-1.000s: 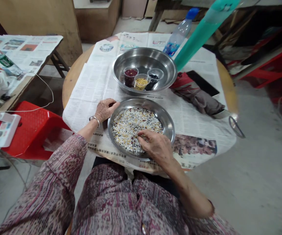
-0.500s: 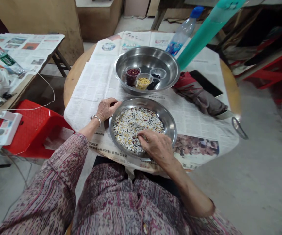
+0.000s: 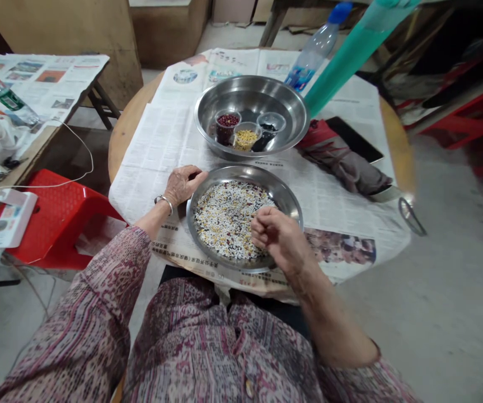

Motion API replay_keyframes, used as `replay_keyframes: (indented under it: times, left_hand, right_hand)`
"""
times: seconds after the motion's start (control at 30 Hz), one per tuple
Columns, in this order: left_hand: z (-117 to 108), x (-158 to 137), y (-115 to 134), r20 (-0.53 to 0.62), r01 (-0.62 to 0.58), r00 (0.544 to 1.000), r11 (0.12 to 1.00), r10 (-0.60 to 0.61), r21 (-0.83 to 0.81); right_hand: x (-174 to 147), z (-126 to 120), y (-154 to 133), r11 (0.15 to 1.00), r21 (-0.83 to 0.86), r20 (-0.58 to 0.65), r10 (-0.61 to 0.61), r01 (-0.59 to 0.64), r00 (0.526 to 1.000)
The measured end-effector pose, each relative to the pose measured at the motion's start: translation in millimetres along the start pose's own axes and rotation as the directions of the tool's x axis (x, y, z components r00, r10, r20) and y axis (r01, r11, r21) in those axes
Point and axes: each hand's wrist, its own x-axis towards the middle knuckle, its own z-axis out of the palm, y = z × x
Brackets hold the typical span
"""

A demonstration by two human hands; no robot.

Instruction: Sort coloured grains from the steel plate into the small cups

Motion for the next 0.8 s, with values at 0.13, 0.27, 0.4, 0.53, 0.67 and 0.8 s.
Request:
replay_keyframes:
  times: [0.13,0.27,0.4,0.53,0.67,0.8]
  left_hand:
    - [0,0,0,-0.002,0.0,1.0,1.0,0.0,0.005]
    - [1,1,-1,0.002,-0.006,1.0,1.0,0.006,0.006]
    - [0,1,-1,0.006,-0.008,1.0,1.0,0.008,0.007]
    - [0,1,-1,0.002,-0.007,1.0,1.0,0.007,0.011]
    - [0,1,-1,0.003,-0.013,1.0,1.0,0.013,0.007]
    - [1,1,-1,0.005,-0.016,1.0,1.0,0.016,0.004]
  right_hand:
    - [3,-3,-7,0.976,0.198,0.066,0.079,-0.09,0.995]
    - [2,-6,2,0.998,-0.043,0.028,0.053,-0.052,0.998]
    - [-3,-5,12,0.783,-0.607,0.035,-0.14,0.132,0.99]
    - [-8,-2,18,0.36,-0.9,0.136,-0.301,0.244,0.944]
    - [-8,-1,24,0.155,-0.952,0.187,-0.383,0.263,0.905]
    - [-7,2,24,0.1,-0.961,0.203,-0.372,0.256,0.906]
